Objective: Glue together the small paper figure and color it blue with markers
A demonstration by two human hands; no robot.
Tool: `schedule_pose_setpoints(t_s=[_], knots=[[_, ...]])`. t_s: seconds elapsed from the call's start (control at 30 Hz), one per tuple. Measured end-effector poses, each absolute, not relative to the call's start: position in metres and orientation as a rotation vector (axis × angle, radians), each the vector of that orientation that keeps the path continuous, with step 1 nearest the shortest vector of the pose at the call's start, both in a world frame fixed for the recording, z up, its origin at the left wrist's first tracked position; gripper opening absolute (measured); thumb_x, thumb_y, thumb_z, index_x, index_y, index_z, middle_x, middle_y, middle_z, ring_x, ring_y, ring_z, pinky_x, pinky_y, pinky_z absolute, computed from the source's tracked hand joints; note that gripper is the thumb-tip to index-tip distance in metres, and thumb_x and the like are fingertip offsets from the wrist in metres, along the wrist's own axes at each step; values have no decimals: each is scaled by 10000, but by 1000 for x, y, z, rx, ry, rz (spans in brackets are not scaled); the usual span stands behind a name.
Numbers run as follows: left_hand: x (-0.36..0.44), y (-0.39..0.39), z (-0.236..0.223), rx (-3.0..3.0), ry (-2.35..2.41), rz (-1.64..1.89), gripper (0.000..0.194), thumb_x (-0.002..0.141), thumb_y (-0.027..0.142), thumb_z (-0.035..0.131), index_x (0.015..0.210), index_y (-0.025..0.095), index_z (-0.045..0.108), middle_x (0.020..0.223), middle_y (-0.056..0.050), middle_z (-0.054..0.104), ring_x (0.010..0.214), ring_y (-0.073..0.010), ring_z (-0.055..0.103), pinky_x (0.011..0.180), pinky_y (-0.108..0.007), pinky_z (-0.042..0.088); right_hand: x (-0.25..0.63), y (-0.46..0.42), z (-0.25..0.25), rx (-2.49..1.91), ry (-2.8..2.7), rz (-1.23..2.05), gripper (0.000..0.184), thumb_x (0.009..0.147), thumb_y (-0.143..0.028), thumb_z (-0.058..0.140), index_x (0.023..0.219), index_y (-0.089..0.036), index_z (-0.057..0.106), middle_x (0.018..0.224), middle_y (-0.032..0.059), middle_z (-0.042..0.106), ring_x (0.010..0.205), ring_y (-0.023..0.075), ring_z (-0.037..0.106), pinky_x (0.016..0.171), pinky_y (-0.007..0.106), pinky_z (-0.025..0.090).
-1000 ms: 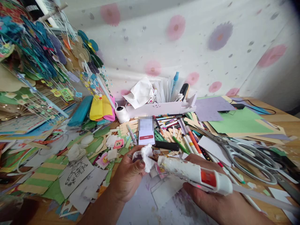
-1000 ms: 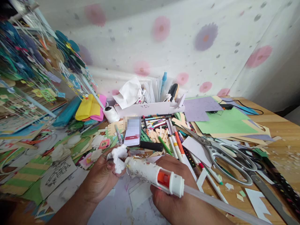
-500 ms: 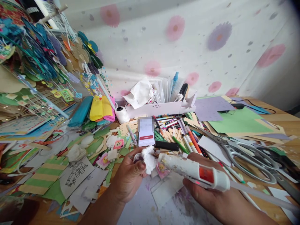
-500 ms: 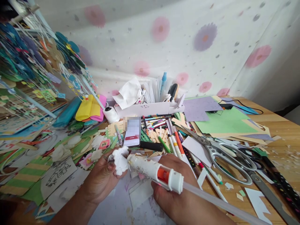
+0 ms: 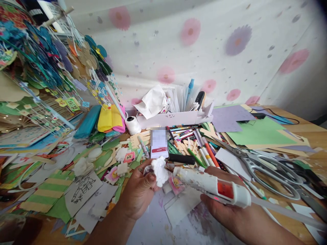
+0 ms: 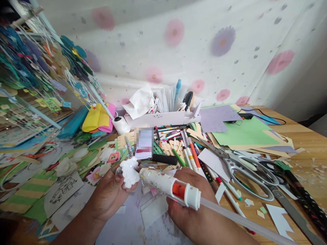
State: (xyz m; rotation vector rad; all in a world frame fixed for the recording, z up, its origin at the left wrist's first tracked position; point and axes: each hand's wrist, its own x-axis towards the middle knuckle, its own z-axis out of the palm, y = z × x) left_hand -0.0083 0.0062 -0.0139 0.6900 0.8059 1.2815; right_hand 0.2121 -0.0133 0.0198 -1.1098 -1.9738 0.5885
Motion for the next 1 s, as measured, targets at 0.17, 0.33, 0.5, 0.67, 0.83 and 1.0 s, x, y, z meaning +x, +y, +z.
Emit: schedule_pose_setpoints(t_s=[0.17, 0.33, 0.5, 0.67, 0.83, 1.0], knots=[[-9, 7, -12, 683, 821, 1290, 419, 508, 376, 925, 836, 205, 727, 551, 55, 510, 480, -58, 385, 479, -201, 344, 211, -14, 26, -1117, -1960, 779, 112, 756, -132, 500, 705, -213, 558, 684, 20, 632, 604, 170, 610, 535, 254, 484], [-9, 6, -12, 662, 852, 1308, 451, 489, 359, 934, 858, 213, 718, 599, 46, 562, 487, -57, 409, 483, -198, 358, 208, -12, 31, -1054, -2074, 653, 151, 757, -105, 473, 657, -210, 515, 642, 24, 618, 577, 165, 587, 534, 261, 467], [-9, 6, -11, 654, 869, 1312, 483, 465, 374, 939, 858, 203, 716, 569, 60, 539, 473, -52, 392, 486, -197, 369, 207, -12, 31, -1049, -2164, 529, 209, 744, -73, 450, 592, -210, 407, 578, 7, 565, 518, 144, 526, 506, 252, 415], [-9, 7, -8, 657, 856, 1314, 458, 478, 377, 935, 843, 208, 716, 557, 68, 517, 469, -48, 388, 491, -194, 375, 210, -14, 27, -1070, -2169, 522, 205, 717, -100, 480, 588, -214, 370, 581, 5, 539, 530, 152, 510, 505, 264, 401], [-8, 6, -8, 663, 830, 1318, 412, 494, 366, 930, 811, 210, 718, 568, 65, 516, 464, -45, 377, 470, -190, 353, 212, -14, 25, -1135, -2128, 553, 221, 738, -115, 504, 586, -224, 385, 573, 15, 542, 539, 172, 519, 493, 282, 399], [-9, 7, -11, 679, 806, 1292, 409, 499, 362, 929, 808, 181, 731, 574, 45, 540, 483, -54, 393, 470, -193, 349, 209, -16, 27, -1064, -1989, 556, 183, 780, -112, 467, 636, -224, 447, 618, 13, 579, 552, 161, 558, 529, 277, 452]])
